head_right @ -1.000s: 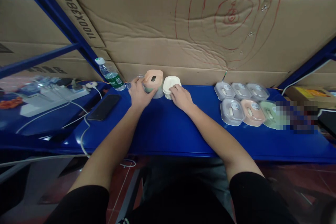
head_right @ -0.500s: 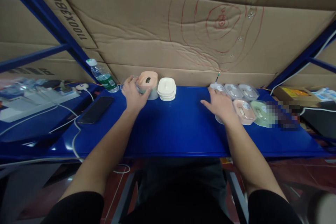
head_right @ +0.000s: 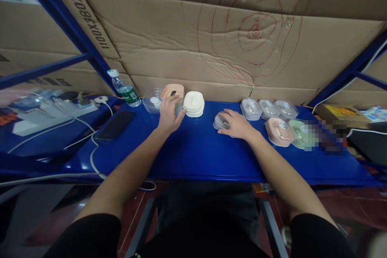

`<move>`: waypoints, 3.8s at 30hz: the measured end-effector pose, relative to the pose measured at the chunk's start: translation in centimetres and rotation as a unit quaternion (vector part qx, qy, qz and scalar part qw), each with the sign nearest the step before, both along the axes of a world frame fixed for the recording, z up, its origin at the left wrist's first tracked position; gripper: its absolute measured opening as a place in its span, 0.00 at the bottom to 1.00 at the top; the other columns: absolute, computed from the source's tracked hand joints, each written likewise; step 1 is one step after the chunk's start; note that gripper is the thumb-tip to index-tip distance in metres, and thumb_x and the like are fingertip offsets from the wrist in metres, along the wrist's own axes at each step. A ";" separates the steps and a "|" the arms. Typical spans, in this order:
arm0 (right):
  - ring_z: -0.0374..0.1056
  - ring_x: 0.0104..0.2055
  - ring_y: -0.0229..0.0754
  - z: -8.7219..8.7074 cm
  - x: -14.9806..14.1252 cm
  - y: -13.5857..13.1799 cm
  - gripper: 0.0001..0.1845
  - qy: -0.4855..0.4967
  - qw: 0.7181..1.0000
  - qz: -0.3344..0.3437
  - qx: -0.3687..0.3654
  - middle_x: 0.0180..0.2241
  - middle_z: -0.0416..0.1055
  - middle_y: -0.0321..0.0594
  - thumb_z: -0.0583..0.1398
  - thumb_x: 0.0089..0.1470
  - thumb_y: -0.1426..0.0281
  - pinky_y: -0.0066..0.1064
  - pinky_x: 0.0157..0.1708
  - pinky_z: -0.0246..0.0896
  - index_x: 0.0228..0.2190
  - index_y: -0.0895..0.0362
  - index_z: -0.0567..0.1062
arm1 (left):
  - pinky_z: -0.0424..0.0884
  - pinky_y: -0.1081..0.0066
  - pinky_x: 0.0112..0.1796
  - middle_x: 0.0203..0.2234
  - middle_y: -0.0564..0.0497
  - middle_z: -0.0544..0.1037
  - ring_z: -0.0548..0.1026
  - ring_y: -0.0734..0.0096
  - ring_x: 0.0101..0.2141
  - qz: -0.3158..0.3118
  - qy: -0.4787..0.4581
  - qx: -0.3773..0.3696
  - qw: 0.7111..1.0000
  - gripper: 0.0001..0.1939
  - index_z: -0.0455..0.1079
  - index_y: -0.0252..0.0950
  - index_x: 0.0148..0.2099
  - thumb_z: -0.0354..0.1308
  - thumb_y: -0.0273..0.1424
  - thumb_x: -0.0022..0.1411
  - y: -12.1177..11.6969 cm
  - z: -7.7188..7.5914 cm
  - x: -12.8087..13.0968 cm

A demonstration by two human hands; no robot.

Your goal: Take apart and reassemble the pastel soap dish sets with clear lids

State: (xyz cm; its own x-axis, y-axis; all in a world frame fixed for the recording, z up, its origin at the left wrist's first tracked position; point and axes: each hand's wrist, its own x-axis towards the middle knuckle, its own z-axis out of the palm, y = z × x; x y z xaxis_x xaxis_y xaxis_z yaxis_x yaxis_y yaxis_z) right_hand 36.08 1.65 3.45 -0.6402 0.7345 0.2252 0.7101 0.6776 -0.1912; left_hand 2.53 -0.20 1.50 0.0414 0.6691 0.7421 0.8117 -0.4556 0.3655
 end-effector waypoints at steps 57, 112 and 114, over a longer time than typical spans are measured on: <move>0.76 0.31 0.44 -2.2 -2.5 -1.4 0.15 0.356 0.932 -0.045 -0.046 0.30 0.81 0.38 0.65 0.60 0.56 0.37 0.35 0.71 0.42 0.52 0.82 | 0.61 0.43 0.66 0.59 0.36 0.66 0.64 0.42 0.65 0.323 -0.228 -0.009 0.919 0.30 0.66 0.37 0.56 0.74 0.34 0.55 2.3 0.1 -8.2; 0.77 0.34 0.45 -2.3 -2.5 -1.8 0.14 0.252 0.967 0.003 -0.030 0.33 0.82 0.39 0.62 0.64 0.57 0.38 0.38 0.70 0.43 0.51 0.83 | 0.57 0.41 0.68 0.66 0.29 0.69 0.65 0.39 0.68 0.334 -0.199 -0.129 0.912 0.51 0.59 0.32 0.71 0.77 0.39 0.49 2.6 -0.7 -8.1; 0.77 0.36 0.47 -2.2 -2.4 -1.7 0.15 0.247 0.969 0.008 -0.021 0.34 0.81 0.40 0.62 0.64 0.56 0.41 0.41 0.71 0.44 0.51 0.83 | 0.57 0.40 0.69 0.66 0.30 0.69 0.66 0.39 0.68 0.334 -0.204 -0.131 0.911 0.51 0.59 0.33 0.70 0.76 0.40 0.50 2.6 -0.8 -8.1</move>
State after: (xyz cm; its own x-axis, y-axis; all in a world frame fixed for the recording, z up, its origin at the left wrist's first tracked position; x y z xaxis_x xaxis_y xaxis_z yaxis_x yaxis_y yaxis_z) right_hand 33.65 -0.08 1.21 -0.4736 0.7404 0.4770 0.5135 0.6722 -0.5334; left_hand -5.59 2.42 0.73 -0.6833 0.5997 0.4166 0.6486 0.2364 0.7235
